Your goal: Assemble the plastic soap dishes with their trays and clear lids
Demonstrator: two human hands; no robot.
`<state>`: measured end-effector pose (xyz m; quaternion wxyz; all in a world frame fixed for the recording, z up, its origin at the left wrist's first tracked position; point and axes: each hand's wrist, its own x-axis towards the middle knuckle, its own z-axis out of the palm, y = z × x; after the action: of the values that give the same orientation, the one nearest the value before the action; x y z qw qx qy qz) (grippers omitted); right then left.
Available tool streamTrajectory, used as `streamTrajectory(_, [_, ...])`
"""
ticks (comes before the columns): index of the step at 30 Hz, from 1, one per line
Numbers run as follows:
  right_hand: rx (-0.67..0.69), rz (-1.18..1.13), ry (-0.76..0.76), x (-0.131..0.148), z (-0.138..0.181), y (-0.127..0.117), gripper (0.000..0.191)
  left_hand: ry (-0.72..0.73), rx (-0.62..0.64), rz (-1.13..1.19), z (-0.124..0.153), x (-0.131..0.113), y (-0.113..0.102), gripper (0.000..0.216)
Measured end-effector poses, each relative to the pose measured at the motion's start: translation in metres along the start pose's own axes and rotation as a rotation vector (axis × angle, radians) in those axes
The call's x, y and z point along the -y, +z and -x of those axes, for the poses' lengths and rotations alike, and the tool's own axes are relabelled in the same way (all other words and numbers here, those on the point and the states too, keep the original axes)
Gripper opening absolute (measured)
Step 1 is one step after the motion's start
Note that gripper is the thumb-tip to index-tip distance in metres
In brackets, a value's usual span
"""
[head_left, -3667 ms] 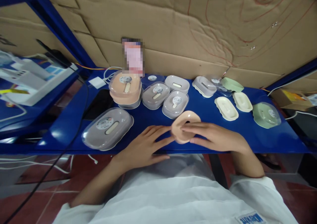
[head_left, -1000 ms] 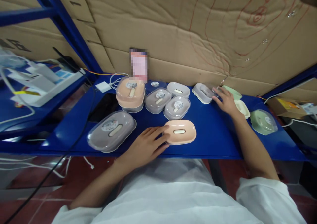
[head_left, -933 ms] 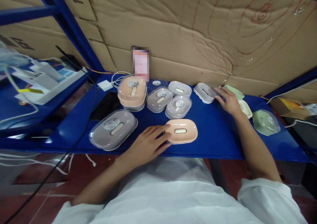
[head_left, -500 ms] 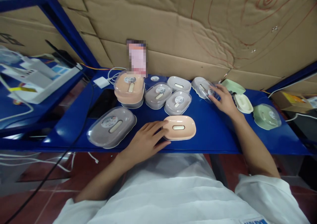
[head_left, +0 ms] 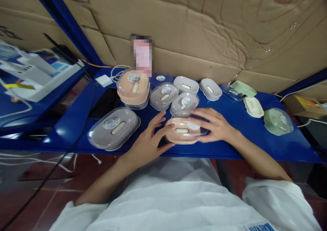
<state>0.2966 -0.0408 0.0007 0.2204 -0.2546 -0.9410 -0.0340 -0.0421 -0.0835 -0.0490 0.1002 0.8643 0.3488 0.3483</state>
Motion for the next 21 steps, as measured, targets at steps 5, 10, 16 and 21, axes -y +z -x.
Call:
streamTrajectory(5, [0.126,0.007,-0.020,0.030,-0.011,0.017,0.075,0.031,0.091,0.028,-0.002,0.001,-0.002,0.060])
streamTrajectory(10, [0.134,-0.015,-0.003,0.025,-0.008,0.027,0.080,-0.010,0.098,0.082,-0.002,0.003,-0.003,0.057])
streamTrajectory(16, [0.119,0.065,-0.012,0.024,-0.007,0.032,0.079,-0.049,0.151,0.106,-0.003,0.002,-0.004,0.064])
streamTrajectory(21, [0.114,0.176,-0.042,0.027,-0.009,0.036,0.081,-0.045,0.151,0.106,-0.004,0.001,-0.005,0.057])
